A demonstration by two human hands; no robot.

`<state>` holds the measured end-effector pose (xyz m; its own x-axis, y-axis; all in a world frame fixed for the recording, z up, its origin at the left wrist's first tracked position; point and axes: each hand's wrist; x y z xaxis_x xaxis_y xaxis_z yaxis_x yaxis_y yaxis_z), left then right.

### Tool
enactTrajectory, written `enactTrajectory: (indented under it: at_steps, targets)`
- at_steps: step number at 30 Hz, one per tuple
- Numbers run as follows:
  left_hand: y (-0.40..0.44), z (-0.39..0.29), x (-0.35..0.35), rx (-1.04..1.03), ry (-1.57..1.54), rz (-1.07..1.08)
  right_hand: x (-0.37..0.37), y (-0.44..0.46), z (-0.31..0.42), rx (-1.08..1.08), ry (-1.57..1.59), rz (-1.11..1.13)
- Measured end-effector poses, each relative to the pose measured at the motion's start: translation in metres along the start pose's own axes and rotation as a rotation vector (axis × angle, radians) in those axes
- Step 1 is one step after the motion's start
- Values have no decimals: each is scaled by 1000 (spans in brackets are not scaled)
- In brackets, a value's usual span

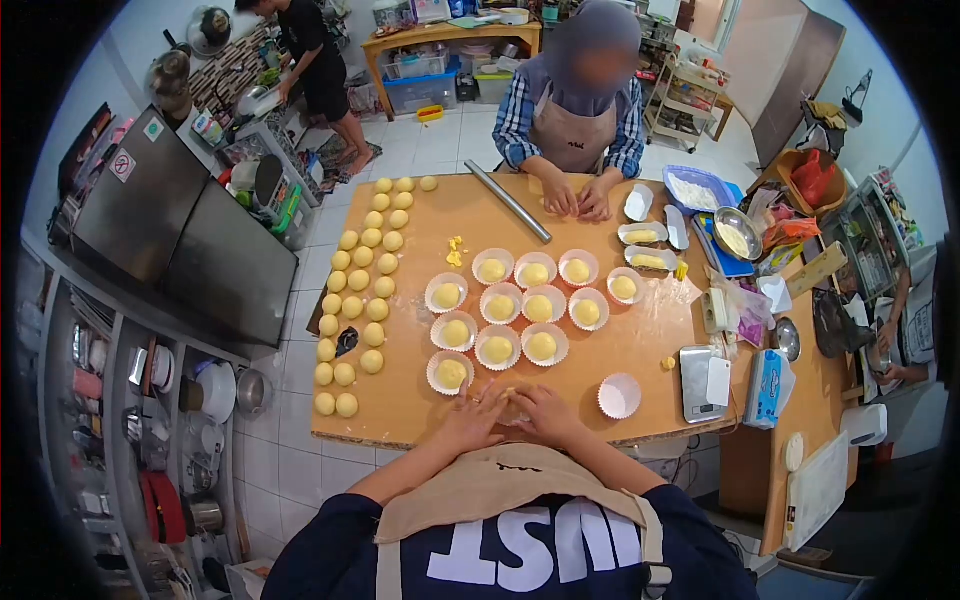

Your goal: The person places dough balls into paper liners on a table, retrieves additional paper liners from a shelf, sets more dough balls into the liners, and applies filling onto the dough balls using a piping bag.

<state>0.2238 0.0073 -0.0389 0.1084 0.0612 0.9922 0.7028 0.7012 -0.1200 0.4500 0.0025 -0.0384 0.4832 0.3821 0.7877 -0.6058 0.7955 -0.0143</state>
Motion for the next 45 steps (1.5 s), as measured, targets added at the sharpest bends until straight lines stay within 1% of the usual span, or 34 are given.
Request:
enactTrajectory:
  at_steps: [2,5,8,9,11,14,17,18,20,21,23,27,29,30,32,36,38,42,45]
  targets:
    - [0,0,-6,-2,-23,-8,-3,-4,-1,-13,62,-78]
    - [0,-3,-2,-4,29,-36,0,-5,0,-1,-47,5]
    - [1,-3,-8,-46,40,-18,0,-7,-1,146,-85,66]
    - [1,-2,-12,-67,29,-2,-5,-8,-5,155,-108,64]
    - [-2,-2,-20,-61,15,-37,-18,-9,-15,172,-151,61]
    - [-4,-2,-11,-60,16,-96,-16,-10,-16,183,-209,80]
    - [-4,-1,-15,-57,-20,-136,-16,-12,-20,199,-189,55]
    - [-3,-1,-12,-54,-39,-145,-13,-11,-19,178,-141,77]
    - [-3,-2,-8,-7,-84,-28,-5,-11,-16,134,-43,121]
    - [-3,-3,-4,16,-108,32,-1,-12,-13,86,17,94]
    - [-4,-3,-10,37,-67,-25,4,-14,-7,-11,140,41]
    - [-2,-5,-9,3,47,-60,-1,-11,-14,87,-16,51]
    - [-1,-5,-6,-5,75,-13,-9,-7,-16,141,-68,15]
    - [-1,-6,-5,-10,88,13,-9,-5,-14,129,-113,53]
    - [0,-7,-11,9,66,-18,-8,-1,-11,101,-201,126]
    - [2,-7,-13,22,106,-37,-7,4,-10,38,-198,190]
    - [3,-6,-11,28,48,4,-9,5,-13,40,-225,201]
    - [5,-2,6,18,-41,113,-8,2,-12,60,-125,88]
    - [3,-2,-10,8,-52,12,-6,0,-13,88,-45,-23]
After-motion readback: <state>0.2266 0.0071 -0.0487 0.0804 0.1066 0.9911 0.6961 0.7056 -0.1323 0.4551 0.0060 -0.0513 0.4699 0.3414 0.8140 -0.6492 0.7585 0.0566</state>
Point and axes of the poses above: each hand's wrist, its own y-axis towards the middle knuckle, its own x-axis out of the back of the hand, z = x × y, and after that the axes turned 11 degrees about y, right-handed
